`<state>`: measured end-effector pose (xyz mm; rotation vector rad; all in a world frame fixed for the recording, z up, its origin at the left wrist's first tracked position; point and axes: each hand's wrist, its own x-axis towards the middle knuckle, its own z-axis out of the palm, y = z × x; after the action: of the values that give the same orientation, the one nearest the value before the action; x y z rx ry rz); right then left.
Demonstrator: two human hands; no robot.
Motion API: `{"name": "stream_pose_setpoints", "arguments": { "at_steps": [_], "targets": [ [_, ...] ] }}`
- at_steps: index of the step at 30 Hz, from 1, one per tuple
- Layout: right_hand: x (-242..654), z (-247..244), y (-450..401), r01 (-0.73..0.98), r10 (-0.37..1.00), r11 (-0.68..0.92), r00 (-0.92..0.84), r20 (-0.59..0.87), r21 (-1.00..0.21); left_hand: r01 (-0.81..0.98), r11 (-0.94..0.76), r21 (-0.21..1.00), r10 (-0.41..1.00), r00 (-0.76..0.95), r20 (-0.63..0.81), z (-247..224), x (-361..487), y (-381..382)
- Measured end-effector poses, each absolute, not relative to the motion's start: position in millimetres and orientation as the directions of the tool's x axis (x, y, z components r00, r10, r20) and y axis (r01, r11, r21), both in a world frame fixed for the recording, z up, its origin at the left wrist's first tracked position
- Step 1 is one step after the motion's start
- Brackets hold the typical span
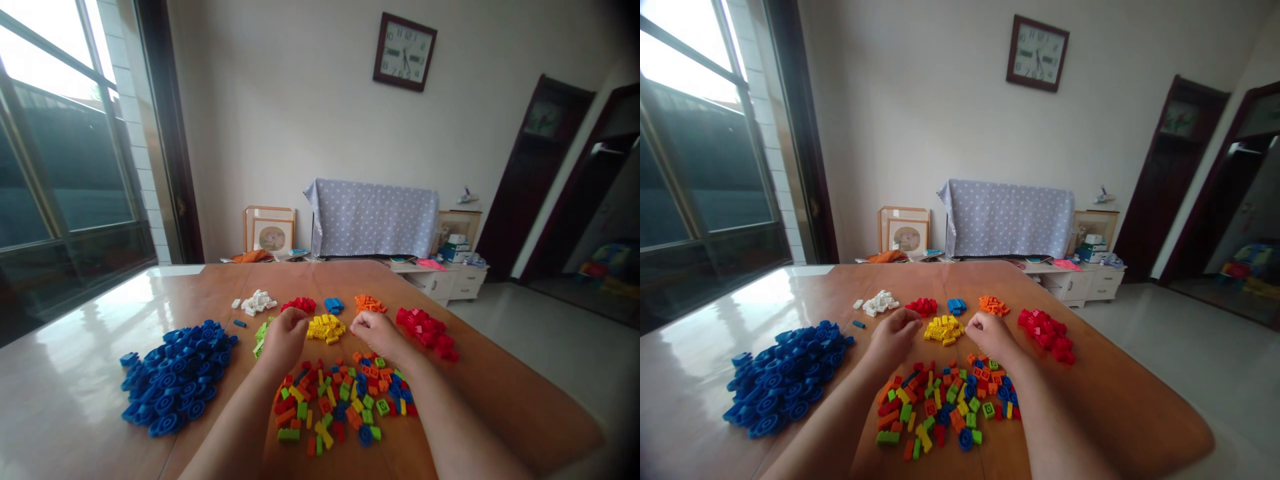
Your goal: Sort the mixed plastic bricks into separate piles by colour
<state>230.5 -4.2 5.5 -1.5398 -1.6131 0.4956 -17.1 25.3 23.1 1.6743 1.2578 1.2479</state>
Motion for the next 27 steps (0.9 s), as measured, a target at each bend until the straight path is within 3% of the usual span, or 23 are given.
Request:
{"name": "stream_pose_setpoints", "arguments": {
  "at_steps": [2, 5, 12, 18, 27],
  "targets": [
    [223.1, 9.7, -7.5, 0.595, 0.941, 0.206, 0.096, 0.323, -0.777, 0.055, -0.195, 0.979, 0.981, -0.001, 0.196, 27.7, -22.5, 29.2],
    [215.0, 15.4, -10.6, 0.565, 0.922, 0.227, 0.138, 0.362, -0.793, -0.242, -0.056, 0.969, 0.995, -0.093, 0.034, 33.8, -34.9, 35.1],
    [200.9, 29.2, -8.8, 0.659, 0.922, 0.225, 0.094, 0.376, -0.717, -0.702, 0.103, 0.705, 0.939, -0.165, -0.302, 37.0, -65.1, 48.9],
    [184.9, 37.6, 17.3, 0.805, 0.952, 0.204, -0.03, 0.305, -0.557, -0.833, 0.094, 0.545, 0.913, -0.146, -0.382, 40.2, -72.7, 47.8],
    [118.1, 34.5, 72.5, 0.918, 0.973, 0.162, -0.087, 0.216, -0.361, -0.854, 0.077, 0.515, 0.89, -0.174, -0.422, 42.1, -72.2, 45.0]
  ]
}}
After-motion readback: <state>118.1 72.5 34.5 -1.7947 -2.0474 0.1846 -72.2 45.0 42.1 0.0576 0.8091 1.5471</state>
